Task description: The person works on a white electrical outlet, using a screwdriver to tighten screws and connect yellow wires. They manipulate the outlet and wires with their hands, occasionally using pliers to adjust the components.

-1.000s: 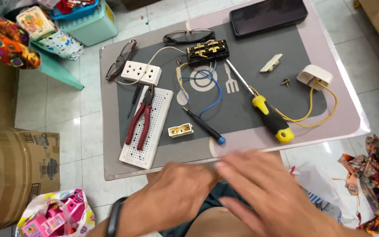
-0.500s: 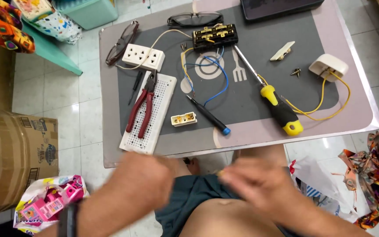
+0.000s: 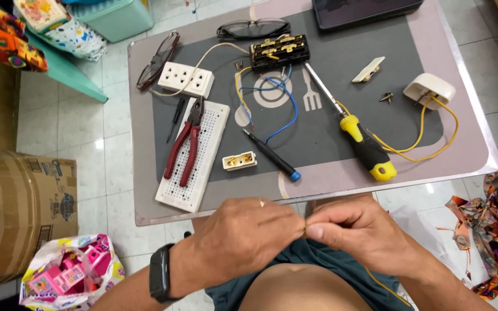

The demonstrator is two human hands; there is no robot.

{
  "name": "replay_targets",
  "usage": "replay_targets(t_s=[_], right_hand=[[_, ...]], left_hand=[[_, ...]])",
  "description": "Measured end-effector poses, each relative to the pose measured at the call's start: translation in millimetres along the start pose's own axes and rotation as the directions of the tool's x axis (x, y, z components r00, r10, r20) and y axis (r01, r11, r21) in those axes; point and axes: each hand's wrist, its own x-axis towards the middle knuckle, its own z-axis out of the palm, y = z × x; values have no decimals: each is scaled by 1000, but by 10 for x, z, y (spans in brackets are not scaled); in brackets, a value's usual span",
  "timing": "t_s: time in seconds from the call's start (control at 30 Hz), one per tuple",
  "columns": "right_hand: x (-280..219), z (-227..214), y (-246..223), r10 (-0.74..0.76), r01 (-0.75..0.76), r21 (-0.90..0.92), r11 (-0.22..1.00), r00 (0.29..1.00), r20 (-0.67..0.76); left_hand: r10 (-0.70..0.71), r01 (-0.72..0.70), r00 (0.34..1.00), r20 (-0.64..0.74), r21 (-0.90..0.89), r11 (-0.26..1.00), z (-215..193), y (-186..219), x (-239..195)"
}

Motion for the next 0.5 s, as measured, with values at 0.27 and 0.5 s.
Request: replay_targets(t_s=[0.27,0.5], right_hand=[[3,141,-142,-396,420,-351,837,907,141],[-7,261,-201,-615,537,-611,582,782,100]], left_hand=[[-263,241,958,-117,-176,954,131,146,-137],[-553,482,826,-112,-369,795,234,197,-204]])
